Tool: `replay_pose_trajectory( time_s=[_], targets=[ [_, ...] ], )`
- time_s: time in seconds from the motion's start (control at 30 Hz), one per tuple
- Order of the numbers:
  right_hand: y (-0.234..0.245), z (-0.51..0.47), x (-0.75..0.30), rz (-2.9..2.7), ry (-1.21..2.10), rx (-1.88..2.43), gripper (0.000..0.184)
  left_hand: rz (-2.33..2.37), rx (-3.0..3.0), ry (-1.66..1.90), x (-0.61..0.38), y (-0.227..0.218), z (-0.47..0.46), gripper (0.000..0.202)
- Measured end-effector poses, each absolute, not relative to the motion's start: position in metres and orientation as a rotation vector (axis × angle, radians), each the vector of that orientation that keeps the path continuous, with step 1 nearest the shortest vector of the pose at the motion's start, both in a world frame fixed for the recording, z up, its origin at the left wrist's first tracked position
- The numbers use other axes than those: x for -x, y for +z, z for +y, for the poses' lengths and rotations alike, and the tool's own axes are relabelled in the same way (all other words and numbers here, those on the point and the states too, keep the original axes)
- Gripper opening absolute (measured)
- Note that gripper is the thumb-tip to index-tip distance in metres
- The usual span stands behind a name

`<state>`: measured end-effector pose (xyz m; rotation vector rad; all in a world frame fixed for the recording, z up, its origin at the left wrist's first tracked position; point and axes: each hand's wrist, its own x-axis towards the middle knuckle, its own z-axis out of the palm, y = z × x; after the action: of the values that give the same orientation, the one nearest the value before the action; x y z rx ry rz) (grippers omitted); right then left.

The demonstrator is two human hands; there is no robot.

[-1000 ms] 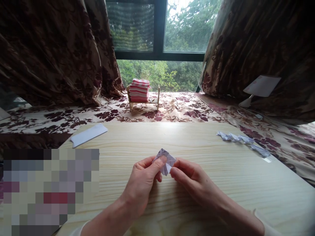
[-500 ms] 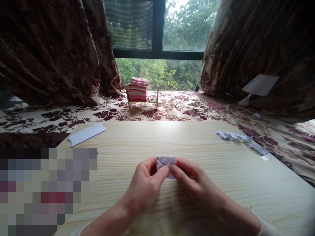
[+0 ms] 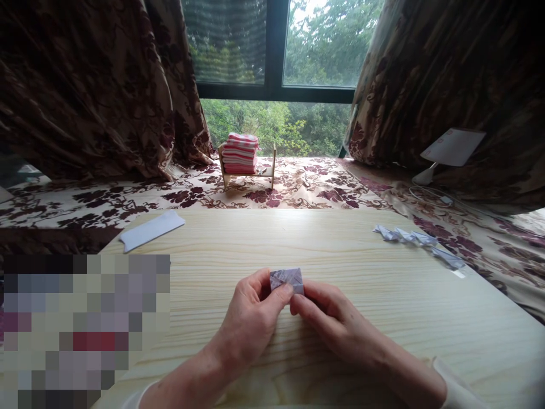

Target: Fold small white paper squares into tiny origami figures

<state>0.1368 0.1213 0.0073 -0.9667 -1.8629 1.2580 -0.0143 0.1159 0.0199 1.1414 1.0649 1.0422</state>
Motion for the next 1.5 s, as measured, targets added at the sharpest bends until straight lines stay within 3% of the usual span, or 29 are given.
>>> replay_pose_trajectory(
  time_s=[0.3,1.13,1.5],
  targets=[
    [0.013,0.122,-0.137,-1.792,1.289,1.031,0.025,1.085,-1.084,1.041,0.014,0.016,0.118,0.027],
    [0.003,0.123,-0.132,-1.763,1.257,1.03,0.036,1.033,-1.157,1.139,0.013,0.016,0.122,0.025],
    [0.001,0.13,-0.144,-1.71,1.192,1.021,0.031,1.011,-1.536,0.819,0.019,0.019,0.119,0.028]
  ],
)
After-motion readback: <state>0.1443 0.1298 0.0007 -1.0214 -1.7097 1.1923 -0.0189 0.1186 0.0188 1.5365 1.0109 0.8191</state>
